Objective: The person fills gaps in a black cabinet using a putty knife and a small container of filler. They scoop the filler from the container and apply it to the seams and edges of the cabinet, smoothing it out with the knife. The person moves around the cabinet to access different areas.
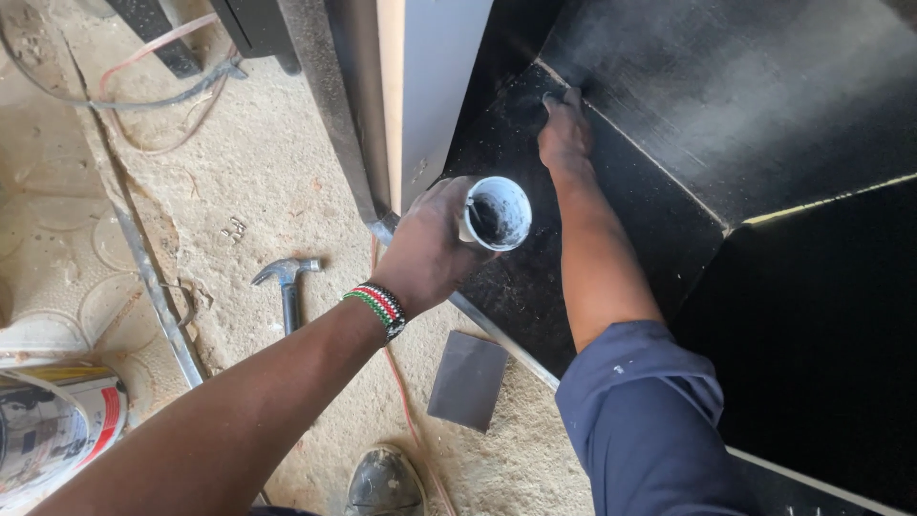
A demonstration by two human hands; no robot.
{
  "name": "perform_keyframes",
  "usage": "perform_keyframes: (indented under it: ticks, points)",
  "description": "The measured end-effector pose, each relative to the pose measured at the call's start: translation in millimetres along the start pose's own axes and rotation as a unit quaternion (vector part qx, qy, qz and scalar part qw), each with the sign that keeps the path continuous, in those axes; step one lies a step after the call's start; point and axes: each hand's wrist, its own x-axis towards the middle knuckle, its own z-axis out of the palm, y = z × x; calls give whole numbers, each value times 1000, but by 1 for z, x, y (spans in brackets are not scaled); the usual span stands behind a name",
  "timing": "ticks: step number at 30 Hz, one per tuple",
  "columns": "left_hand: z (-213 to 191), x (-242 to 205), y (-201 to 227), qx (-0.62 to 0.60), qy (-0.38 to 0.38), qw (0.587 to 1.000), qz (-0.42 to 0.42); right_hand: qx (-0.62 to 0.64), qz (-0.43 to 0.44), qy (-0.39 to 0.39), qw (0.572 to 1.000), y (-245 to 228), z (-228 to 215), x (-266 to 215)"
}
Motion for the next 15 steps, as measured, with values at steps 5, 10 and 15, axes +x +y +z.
perform_keyframes:
  ticks: [5,10,15]
  points:
    - [-17,-6,17,-9,-21,1000,-11,202,47,15,978,13,-11,-26]
    - [-14,-14,34,-34,-36,997,-62,460,116,23,880,20,-11,-31]
    - [-3,-8,30,-45,-25,999,-19,228,65,-15,971,22,13,-1]
